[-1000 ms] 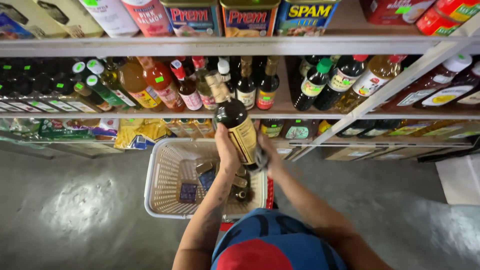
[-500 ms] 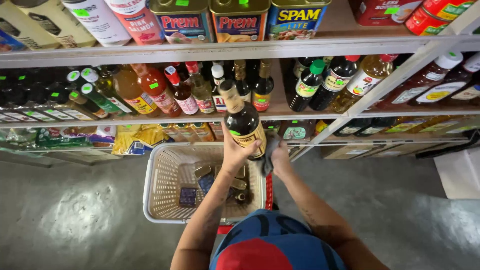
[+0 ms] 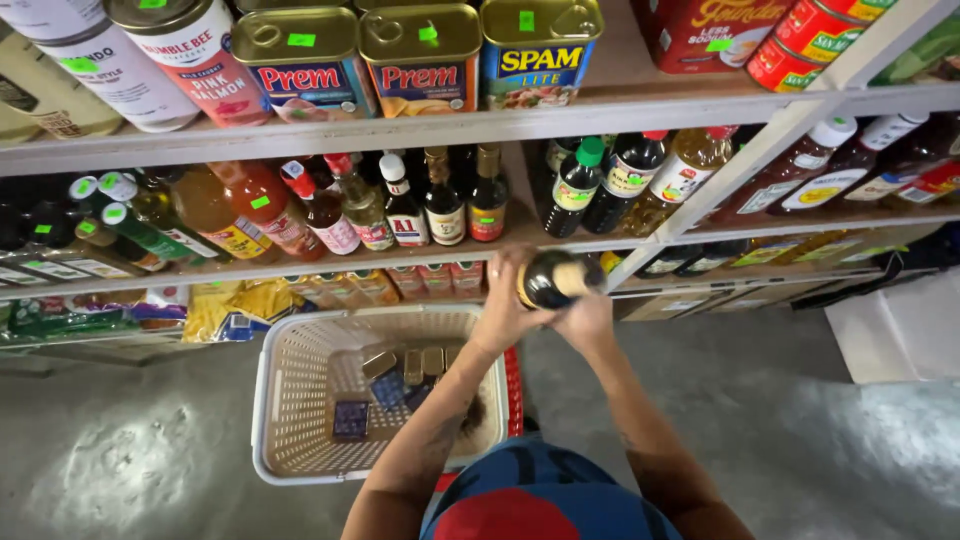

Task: Picking up grocery items from shelves, wiping them with a cloth, and placing them into a shopping basket or back onto the shelves.

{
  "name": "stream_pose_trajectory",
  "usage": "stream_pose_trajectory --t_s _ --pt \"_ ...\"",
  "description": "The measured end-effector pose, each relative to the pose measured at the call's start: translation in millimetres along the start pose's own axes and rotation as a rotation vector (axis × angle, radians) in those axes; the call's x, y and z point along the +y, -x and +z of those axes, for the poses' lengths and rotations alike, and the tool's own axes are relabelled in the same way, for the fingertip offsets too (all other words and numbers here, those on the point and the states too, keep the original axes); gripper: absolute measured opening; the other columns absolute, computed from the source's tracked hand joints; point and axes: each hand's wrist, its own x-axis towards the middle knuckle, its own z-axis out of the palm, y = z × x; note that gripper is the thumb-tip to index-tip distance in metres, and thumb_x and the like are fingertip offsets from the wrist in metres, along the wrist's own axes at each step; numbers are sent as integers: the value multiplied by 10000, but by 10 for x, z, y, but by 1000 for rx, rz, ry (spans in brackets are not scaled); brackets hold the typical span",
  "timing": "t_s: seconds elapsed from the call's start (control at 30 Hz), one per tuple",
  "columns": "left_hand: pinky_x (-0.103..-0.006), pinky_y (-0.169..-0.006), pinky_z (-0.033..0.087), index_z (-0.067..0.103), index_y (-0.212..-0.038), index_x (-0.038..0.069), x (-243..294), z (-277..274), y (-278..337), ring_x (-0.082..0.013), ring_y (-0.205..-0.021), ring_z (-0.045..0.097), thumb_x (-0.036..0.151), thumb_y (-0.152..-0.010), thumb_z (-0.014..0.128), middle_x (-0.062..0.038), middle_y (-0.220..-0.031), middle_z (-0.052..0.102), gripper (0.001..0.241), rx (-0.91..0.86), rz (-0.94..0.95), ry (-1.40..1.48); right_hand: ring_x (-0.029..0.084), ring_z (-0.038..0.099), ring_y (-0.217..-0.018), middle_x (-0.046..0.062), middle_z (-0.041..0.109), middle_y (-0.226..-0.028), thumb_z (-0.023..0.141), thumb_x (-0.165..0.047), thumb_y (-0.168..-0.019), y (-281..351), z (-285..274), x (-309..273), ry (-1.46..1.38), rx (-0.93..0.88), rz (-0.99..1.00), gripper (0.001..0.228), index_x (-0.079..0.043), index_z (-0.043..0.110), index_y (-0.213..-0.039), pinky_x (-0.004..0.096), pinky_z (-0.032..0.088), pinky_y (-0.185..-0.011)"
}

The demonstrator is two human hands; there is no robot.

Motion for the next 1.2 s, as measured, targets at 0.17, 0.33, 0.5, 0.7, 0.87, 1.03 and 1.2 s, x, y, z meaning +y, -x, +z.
stream_pose_trajectory --t_s 0.17,0.33,0.5,0.7,0.87,1.03,1.2 --pt "-584 -1138 361 519 -1394 83 -11 143 43 -517 -1275 405 246 -633 919 -285 -1320 400 875 38 -14 -300 396 737 -858 204 738 -879 807 -137 -744 -96 201 88 -392 480 -7 407 80 671 -1061 411 604 -789" --pt "-557 -957 550 516 -1377 80 -270 197 -4 -508 -1114 584 26 -623 873 -227 -1285 435 836 114 -201 -251 307 739 -812 99 718 -880 774 -157 -752 -408 277 80 -36 422 -44 319 -20 720 -1034 369 607 -732" --pt "-500 -961 572 520 -1466 263 -583 248 -164 -457 -1127 642 97 -669 884 -174 -1296 483 892 132 -272 -323 292 708 -726 97 695 -792 849 -246 -560 -346 1052 505 158 342 -87 463 -31 738 -955 408 625 -640" --pt "-530 -1000 560 529 -1448 275 -959 337 -233 -481 -1185 610 48 -671 867 -218 -1368 468 877 139 -396 -276 375 733 -694 160 728 -967 710 -149 -710 -513 1190 425 29 323 187 532 -12 678 -1223 474 600 -624" --pt "-471 -931 600 538 -1453 229 -1057 372 -233 -492 -1153 622 34 -708 859 -239 -1366 468 835 214 -414 -271 384 745 -917 205 728 -1072 650 -130 -607 -466 1405 524 103 169 95 639 59 663 -1218 466 626 -653" --pt "-489 -933 595 522 -1470 209 -1118 398 -258 -539 -1155 588 32 -688 868 -281 -1387 436 873 210 -437 -212 306 741 -891 104 733 -1036 651 -171 -652 -504 1337 455 125 180 156 542 -24 685 -1173 395 623 -642" --pt "-460 -886 616 538 -1453 181 -1148 408 -255 -505 -1115 636 240 -666 942 -276 -1347 497 887 212 -413 -310 255 731 -836 31 692 -930 665 -260 -647 -493 1343 436 162 190 196 485 -114 672 -1110 367 622 -621"
